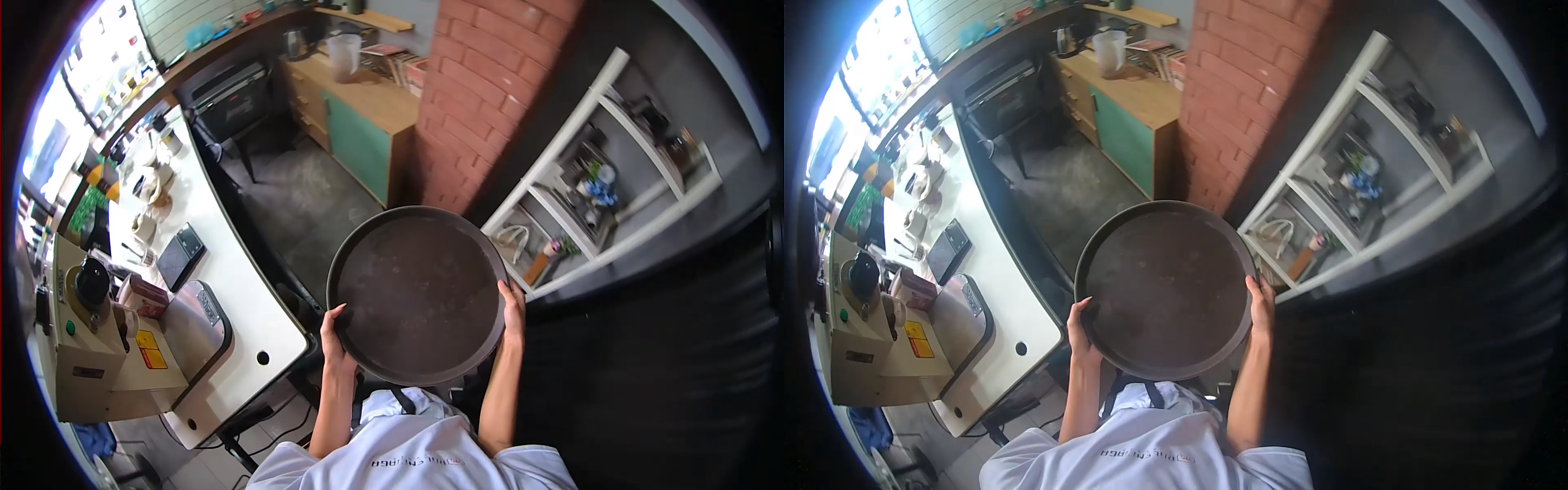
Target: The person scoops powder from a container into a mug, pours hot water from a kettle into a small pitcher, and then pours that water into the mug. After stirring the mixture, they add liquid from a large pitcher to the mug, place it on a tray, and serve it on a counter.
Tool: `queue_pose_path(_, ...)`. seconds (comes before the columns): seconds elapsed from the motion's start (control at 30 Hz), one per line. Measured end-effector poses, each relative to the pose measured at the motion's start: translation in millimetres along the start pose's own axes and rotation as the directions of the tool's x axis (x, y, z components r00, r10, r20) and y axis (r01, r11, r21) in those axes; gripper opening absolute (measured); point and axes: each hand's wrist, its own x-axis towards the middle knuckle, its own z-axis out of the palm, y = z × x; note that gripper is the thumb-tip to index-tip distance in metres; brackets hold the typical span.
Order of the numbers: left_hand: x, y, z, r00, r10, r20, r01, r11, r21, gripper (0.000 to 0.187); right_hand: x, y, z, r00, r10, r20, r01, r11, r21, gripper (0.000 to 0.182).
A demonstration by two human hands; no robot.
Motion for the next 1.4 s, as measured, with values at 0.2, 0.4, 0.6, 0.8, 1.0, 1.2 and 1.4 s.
queue_pose_path(0.2,63,24,39,0.998,0.062,0.008,-0.061,0.993,-0.100,0.022,104,2,48,0.985,0.095,0.147,-0.111,0.988,0.109,0.033)
queue_pose_path(0.4,123,55,58,0.981,0.194,-0.020,-0.195,0.973,-0.124,0.025,200,-10,114,0.934,0.186,0.305,-0.222,0.971,0.090,0.028)
queue_pose_path(0.6,142,92,41,0.935,0.320,-0.154,-0.346,0.920,-0.185,0.022,261,3,195,0.813,0.301,0.498,-0.376,0.925,0.055,0.026)
queue_pose_path(0.8,162,115,27,0.871,0.432,-0.233,-0.482,0.846,-0.230,0.026,323,39,275,0.636,0.352,0.687,-0.420,0.905,-0.075,0.025)
queue_pose_path(1.0,215,155,40,0.815,0.502,-0.290,-0.566,0.798,-0.206,0.032,384,54,354,0.587,0.347,0.732,-0.416,0.904,-0.095,0.024)
queue_pose_path(1.2,283,208,74,0.784,0.535,-0.316,-0.604,0.776,-0.184,0.032,463,50,436,0.541,0.356,0.762,-0.405,0.904,-0.135,0.029)
queue_pose_path(1.4,363,247,102,0.776,0.544,-0.319,-0.588,0.807,-0.054,0.035,547,72,450,0.648,0.305,0.698,-0.319,0.941,-0.114,0.040)
